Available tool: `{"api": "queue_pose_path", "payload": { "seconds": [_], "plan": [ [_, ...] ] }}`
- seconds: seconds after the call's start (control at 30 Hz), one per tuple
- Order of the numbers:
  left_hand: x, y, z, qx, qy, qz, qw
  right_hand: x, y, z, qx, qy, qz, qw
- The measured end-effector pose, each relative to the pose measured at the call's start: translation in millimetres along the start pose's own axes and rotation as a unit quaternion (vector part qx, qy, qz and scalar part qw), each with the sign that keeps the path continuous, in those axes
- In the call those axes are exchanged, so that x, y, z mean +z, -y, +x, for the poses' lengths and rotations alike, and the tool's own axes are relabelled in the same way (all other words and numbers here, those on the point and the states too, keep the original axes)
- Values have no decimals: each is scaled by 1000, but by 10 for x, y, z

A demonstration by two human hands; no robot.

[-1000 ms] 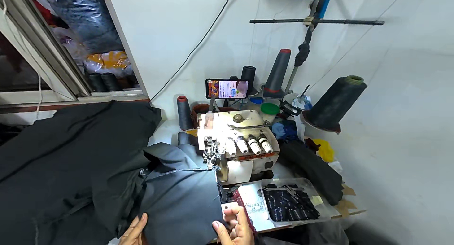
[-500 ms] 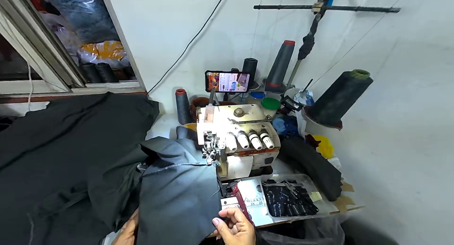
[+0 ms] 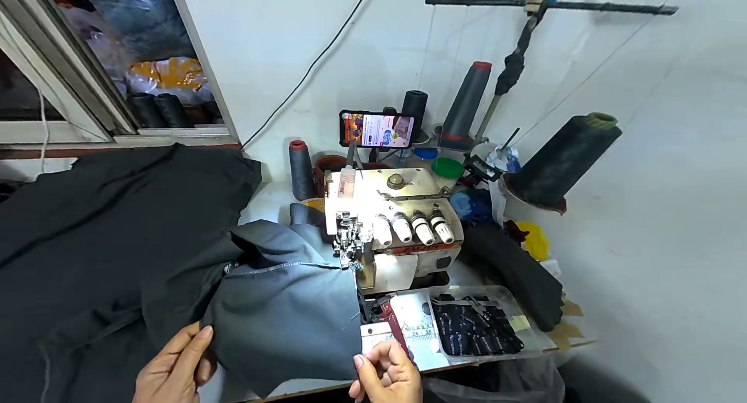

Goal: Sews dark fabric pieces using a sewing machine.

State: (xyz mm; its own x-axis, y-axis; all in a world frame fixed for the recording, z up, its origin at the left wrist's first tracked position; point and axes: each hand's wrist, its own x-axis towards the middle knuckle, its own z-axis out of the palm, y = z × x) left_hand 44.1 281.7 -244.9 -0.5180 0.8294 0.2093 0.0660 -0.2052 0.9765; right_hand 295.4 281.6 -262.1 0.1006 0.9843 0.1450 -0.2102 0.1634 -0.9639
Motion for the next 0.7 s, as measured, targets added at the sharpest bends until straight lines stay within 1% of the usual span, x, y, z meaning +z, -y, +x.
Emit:
{"api": "queue_pose_path", "payload": {
  "seconds": [0.07, 0.13, 0.2, 0.27, 0.37, 0.43, 0.5, 0.6, 0.7],
  "plan": [
    [61, -56, -61, -5, -6, 6, 1000, -2, 5, 19, 45, 8, 16, 999],
    [155, -119, -143, 19, -7, 42, 999, -26, -31, 30, 60, 18, 15, 998],
    [266, -135, -224, 97, 11, 74, 992, -54, -94, 27, 35, 31, 3, 999],
    [385, -123, -301, 164, 62, 113, 978, -52, -126, 23, 11, 33, 5, 999],
    [681, -160, -337, 207, 94, 240, 944, 38, -81, 86, 3, -1, 12, 1000],
    [892, -182, -252, 213, 100, 315, 919, 127, -21, 227, -16, -21, 6, 1000],
    [1077, -154, -83, 208, 83, 357, 907, 218, 18, 423, -52, -38, -29, 998],
    [1226, -126, 192, 164, 101, 353, 915, 357, -7, 728, -84, -71, -77, 991],
    [1286, -168, 416, 105, 127, 351, 922, 432, -49, 931, -56, -96, -92, 990]
  ]
}}
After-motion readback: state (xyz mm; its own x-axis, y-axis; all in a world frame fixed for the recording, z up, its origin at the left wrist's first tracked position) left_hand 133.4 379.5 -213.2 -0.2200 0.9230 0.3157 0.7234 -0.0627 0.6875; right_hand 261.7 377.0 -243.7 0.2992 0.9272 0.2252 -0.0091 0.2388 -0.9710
